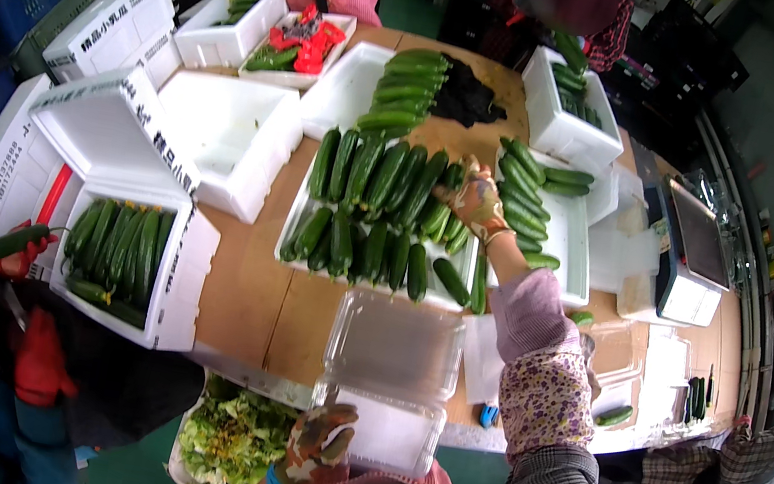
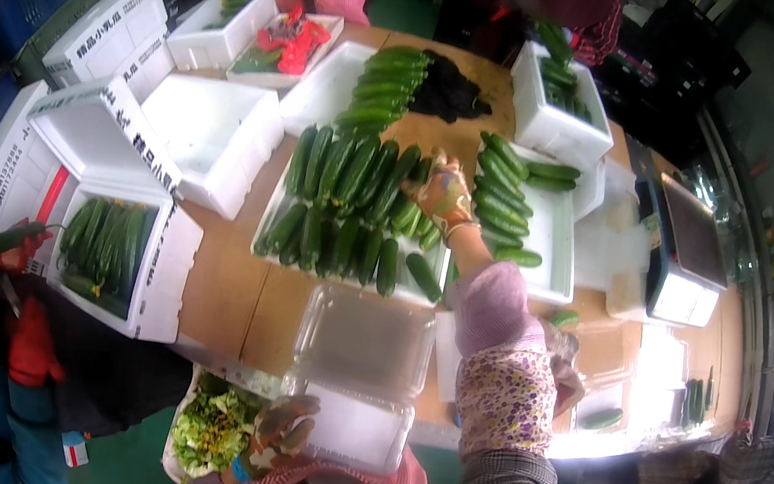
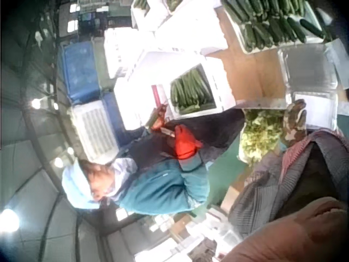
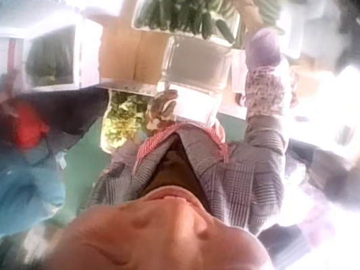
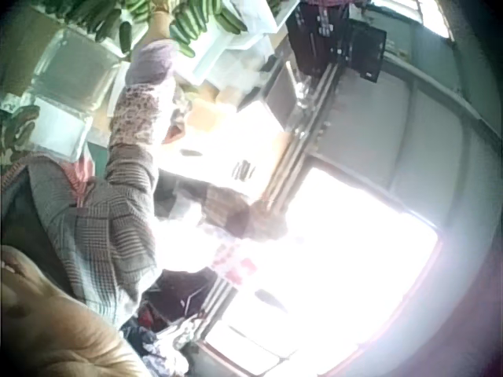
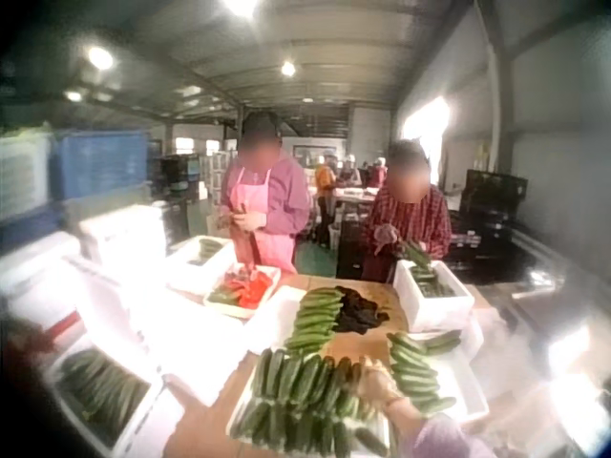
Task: The person sorts green vegetables, likely cucumbers or zucchinis, from a pile into white styrofoam trays and plastic wrap. They handle the vegetables by hand, arranging them neatly in the containers while other workers perform similar tasks nearby.
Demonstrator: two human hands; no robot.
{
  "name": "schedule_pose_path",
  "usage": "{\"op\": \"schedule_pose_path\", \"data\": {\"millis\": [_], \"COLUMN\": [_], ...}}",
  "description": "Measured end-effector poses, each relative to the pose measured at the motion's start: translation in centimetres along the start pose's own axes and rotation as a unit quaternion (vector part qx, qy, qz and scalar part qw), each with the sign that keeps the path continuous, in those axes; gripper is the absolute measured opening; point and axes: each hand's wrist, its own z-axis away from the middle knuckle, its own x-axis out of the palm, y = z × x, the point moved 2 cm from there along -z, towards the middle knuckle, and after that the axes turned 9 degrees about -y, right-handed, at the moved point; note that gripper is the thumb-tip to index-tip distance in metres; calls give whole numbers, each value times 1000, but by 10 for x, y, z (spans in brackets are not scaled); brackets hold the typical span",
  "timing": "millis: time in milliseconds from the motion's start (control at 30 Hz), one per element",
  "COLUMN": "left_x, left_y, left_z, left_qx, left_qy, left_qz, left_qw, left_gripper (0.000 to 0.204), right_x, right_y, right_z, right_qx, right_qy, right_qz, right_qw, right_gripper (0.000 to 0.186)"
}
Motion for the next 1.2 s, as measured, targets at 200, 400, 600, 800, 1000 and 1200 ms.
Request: {"op": "schedule_pose_path", "data": {"millis": [200,400,600,800,1000,1200], "left_x": [18,5,3,3,-12,-12], "left_y": [-42,-46,-48,-46,-27,-6], "left_z": [44,26,26,24,-3,-57], "left_qx": [-141,-148,-150,-124,-100,-4], "left_qy": [65,83,95,89,50,-109], "left_qz": [386,198,181,173,281,834], "left_qw": [909,966,967,973,953,541], "left_gripper": [59,47,36,25,28,48], "right_x": [-1,22,-5,-23,-117,-71], "right_y": [-39,6,-12,6,-103,-205], "right_z": [-62,-84,-49,-15,65,207], "right_qx": [21,-54,-72,-46,-211,-229], "right_qy": [-170,-208,-112,-72,107,65], "right_qz": [77,65,-50,-28,-153,-423], "right_qw": [982,974,990,996,960,875], "right_gripper": [98,79,69,61,47,42]}}
